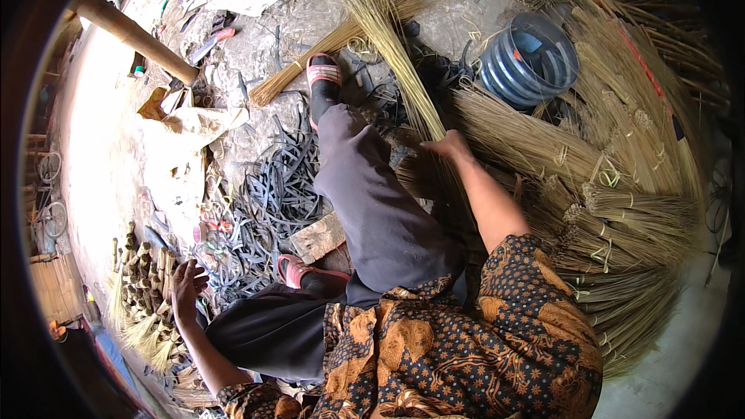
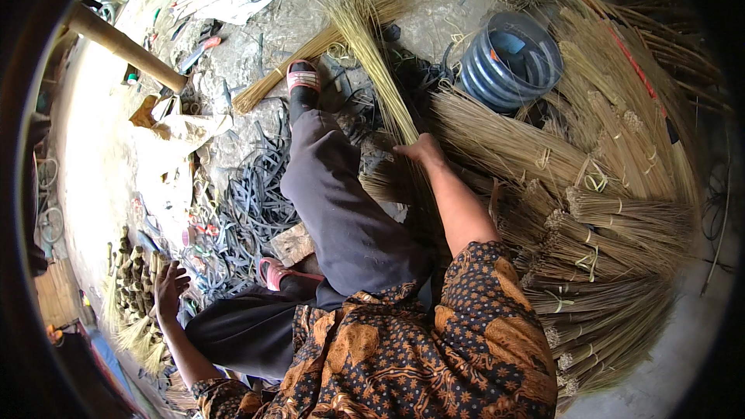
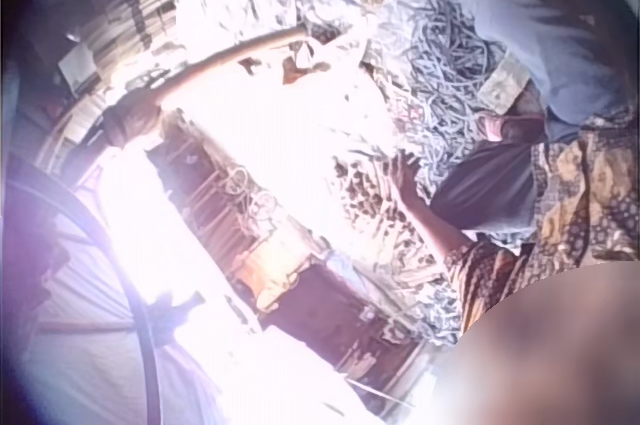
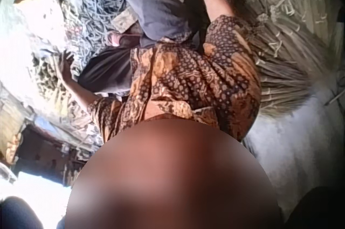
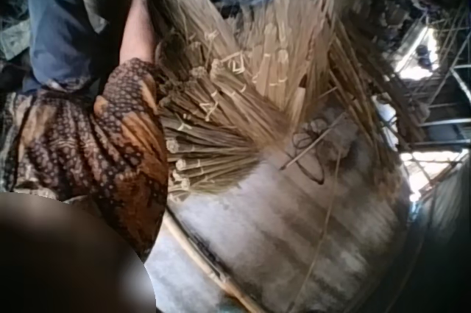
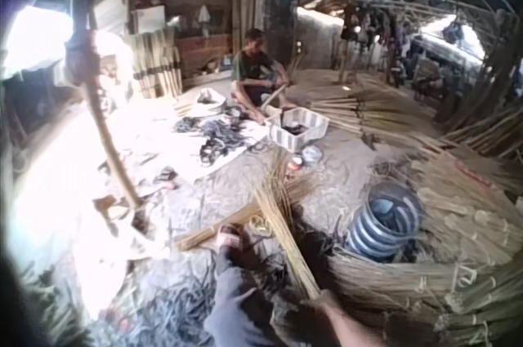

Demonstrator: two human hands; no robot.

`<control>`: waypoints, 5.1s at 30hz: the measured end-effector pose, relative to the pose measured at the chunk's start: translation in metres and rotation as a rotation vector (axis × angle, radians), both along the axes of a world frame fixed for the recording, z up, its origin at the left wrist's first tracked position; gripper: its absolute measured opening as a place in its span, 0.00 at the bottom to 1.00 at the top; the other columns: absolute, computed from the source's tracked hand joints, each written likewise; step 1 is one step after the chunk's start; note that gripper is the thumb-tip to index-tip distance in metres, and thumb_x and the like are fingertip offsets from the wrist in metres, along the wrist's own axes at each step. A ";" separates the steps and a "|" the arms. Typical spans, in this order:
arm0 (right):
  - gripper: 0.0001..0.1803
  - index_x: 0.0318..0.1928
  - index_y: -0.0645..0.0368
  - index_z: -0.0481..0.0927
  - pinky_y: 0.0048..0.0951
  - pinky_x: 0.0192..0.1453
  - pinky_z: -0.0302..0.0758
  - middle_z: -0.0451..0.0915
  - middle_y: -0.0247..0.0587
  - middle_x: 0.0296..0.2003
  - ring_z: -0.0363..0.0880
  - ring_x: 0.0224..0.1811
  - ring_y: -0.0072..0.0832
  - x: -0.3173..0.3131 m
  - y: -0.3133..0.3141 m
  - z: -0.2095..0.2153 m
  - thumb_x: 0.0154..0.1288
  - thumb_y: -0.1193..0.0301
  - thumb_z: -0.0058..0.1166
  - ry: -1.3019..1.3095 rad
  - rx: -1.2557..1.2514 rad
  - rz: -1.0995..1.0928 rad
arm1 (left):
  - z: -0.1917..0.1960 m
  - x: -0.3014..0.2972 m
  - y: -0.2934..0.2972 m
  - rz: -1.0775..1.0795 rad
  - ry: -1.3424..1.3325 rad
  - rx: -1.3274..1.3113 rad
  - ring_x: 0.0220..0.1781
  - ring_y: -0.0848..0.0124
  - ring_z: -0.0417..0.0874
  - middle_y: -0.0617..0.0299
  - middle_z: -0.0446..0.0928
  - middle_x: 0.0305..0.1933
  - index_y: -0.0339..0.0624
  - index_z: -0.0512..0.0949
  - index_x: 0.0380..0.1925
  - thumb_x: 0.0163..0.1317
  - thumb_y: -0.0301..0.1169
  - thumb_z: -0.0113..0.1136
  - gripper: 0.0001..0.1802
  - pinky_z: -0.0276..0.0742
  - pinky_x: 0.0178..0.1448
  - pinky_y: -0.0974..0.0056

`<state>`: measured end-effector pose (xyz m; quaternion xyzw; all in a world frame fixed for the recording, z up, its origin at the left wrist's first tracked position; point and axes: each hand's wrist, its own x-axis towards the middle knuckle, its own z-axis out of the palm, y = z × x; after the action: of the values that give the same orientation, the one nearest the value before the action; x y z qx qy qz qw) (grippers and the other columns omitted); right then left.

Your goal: The person gathers thin sticks, aligns them into a bundle, and ties them with a rubber band. The person repeats this process multiple times, placing each finished bundle aside.

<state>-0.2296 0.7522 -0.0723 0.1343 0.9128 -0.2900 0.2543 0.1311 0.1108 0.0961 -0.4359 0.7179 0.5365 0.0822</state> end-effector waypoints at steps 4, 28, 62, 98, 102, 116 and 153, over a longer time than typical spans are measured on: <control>0.37 0.48 0.67 0.88 0.43 0.58 0.82 0.87 0.61 0.50 0.87 0.55 0.49 0.012 -0.013 -0.014 0.45 0.48 0.79 0.032 0.190 0.014 | -0.001 0.004 0.003 0.021 -0.049 -0.031 0.38 0.71 0.87 0.57 0.85 0.46 0.41 0.77 0.58 0.75 0.49 0.61 0.24 0.81 0.41 0.66; 0.23 0.55 0.66 0.83 0.45 0.64 0.78 0.84 0.65 0.54 0.84 0.58 0.53 -0.004 0.021 0.025 0.66 0.62 0.60 0.107 0.093 -0.010 | 0.059 -0.211 0.228 -0.448 0.455 0.243 0.46 0.69 0.87 0.58 0.84 0.46 0.34 0.78 0.57 0.77 0.43 0.59 0.23 0.82 0.57 0.63; 0.13 0.51 0.62 0.81 0.24 0.26 0.73 0.74 0.29 0.23 0.73 0.21 0.17 0.124 0.059 0.201 0.73 0.68 0.59 0.269 -0.809 0.051 | 0.029 -0.367 0.401 -0.460 0.658 0.329 0.84 0.48 0.54 0.33 0.52 0.81 0.22 0.40 0.78 0.56 0.73 0.66 0.75 0.51 0.84 0.52; 0.15 0.46 0.63 0.82 0.40 0.44 0.81 0.86 0.53 0.34 0.88 0.38 0.40 0.090 -0.037 0.322 0.67 0.65 0.66 0.876 -0.484 0.182 | 0.202 -0.290 0.454 -0.513 1.230 0.755 0.50 0.67 0.83 0.55 0.79 0.47 0.33 0.69 0.60 0.64 0.43 0.76 0.35 0.81 0.54 0.63; 0.10 0.44 0.63 0.84 0.30 0.38 0.81 0.86 0.39 0.32 0.84 0.33 0.22 0.075 -0.052 0.390 0.70 0.69 0.63 1.127 -0.649 0.215 | 0.215 -0.273 0.411 -0.824 1.314 0.423 0.79 0.54 0.65 0.39 0.68 0.72 0.31 0.48 0.78 0.56 0.42 0.81 0.61 0.60 0.82 0.50; 0.19 0.54 0.64 0.78 0.25 0.41 0.80 0.83 0.38 0.35 0.83 0.34 0.23 0.108 -0.226 0.432 0.70 0.66 0.66 0.712 -1.641 0.456 | 0.170 -0.191 0.289 -0.610 0.967 -0.269 0.40 0.60 0.89 0.48 0.86 0.37 0.37 0.80 0.50 0.54 0.34 0.71 0.24 0.83 0.50 0.56; 0.23 0.59 0.60 0.82 0.32 0.55 0.80 0.87 0.40 0.43 0.84 0.46 0.26 0.148 -0.251 0.234 0.65 0.67 0.68 0.415 -1.096 0.741 | -0.053 -0.137 0.304 -0.325 1.005 -0.092 0.68 0.57 0.77 0.45 0.74 0.68 0.35 0.68 0.68 0.65 0.31 0.66 0.32 0.73 0.70 0.56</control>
<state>-0.0819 0.5011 0.1617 -0.3923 0.6500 -0.6232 0.1876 -0.0057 0.4147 0.0430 -0.0111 0.7500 0.6275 -0.2090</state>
